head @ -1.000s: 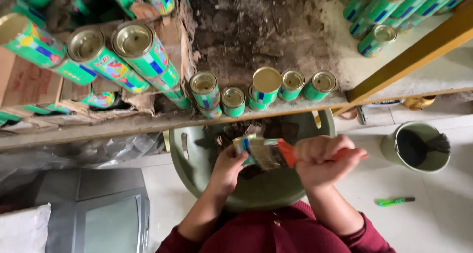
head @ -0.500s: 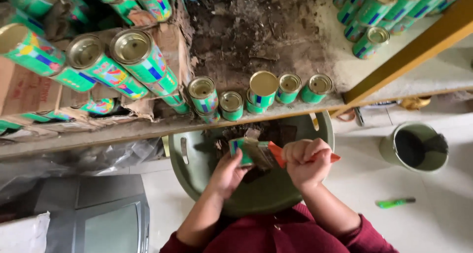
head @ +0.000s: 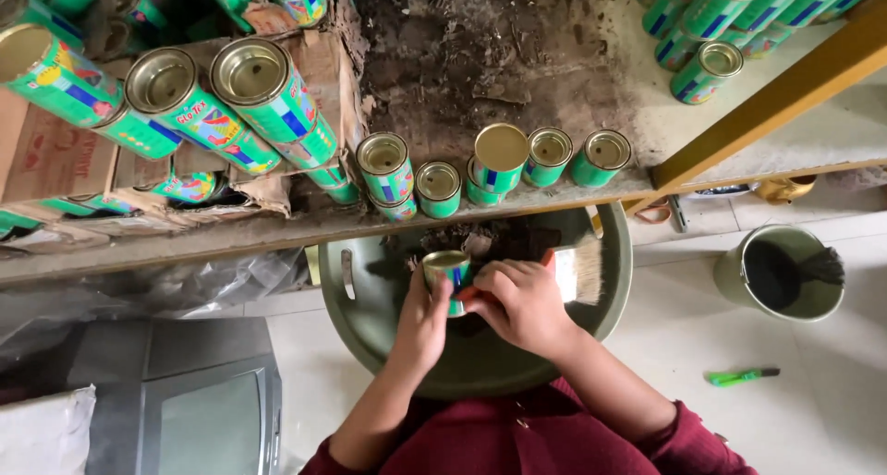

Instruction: The person picks up small green cylindrical cans from a shelf and uses a brush to scrub their rims and sides over a green basin. They repeatedly handle the cans one at a time, brushing them and then placing them on the floor or back on the shelf.

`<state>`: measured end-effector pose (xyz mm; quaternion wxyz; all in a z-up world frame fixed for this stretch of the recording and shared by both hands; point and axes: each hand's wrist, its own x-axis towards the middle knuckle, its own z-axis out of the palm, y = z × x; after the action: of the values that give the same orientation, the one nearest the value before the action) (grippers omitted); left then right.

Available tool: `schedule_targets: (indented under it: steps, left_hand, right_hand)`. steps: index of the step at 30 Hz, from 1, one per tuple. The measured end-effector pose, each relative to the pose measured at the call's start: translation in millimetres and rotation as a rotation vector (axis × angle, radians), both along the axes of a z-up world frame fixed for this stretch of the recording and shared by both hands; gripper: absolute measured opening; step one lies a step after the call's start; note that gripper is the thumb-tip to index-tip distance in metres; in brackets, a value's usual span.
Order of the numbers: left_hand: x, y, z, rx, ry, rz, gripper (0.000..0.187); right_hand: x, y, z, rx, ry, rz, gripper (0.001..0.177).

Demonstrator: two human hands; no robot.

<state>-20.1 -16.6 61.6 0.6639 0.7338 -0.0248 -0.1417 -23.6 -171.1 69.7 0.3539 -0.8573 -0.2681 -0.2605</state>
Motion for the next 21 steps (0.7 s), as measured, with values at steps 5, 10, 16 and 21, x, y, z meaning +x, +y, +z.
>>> schedule_targets:
  steps: [5, 10, 16, 21]
  left_hand:
    - [-6.0, 8.1, -6.8, 0.010, -0.075, 0.061, 0.052]
    - [-4.2, 6.9, -5.7, 0.133, -0.037, 0.038, 0.054]
    - [3.1, 6.5, -6.2, 0.112, -0.126, 0.070, 0.052]
    - [-7.1, -2.5, -9.1, 0.025, -0.070, 0.070, 0.050]
  right_hand:
    - [-0.2, 4.9, 17.4, 0.001, -0.038, 0.044, 0.018]
    - [-1.5, 5.7, 14.9, -0.019, -0.045, 0.067, 0.015]
    - [-1.5, 7.2, 12.1, -0.056, -0.117, 0.031, 0.015]
    - [3.1, 2.9, 7.7, -0.048, -0.124, -0.070, 0.016]
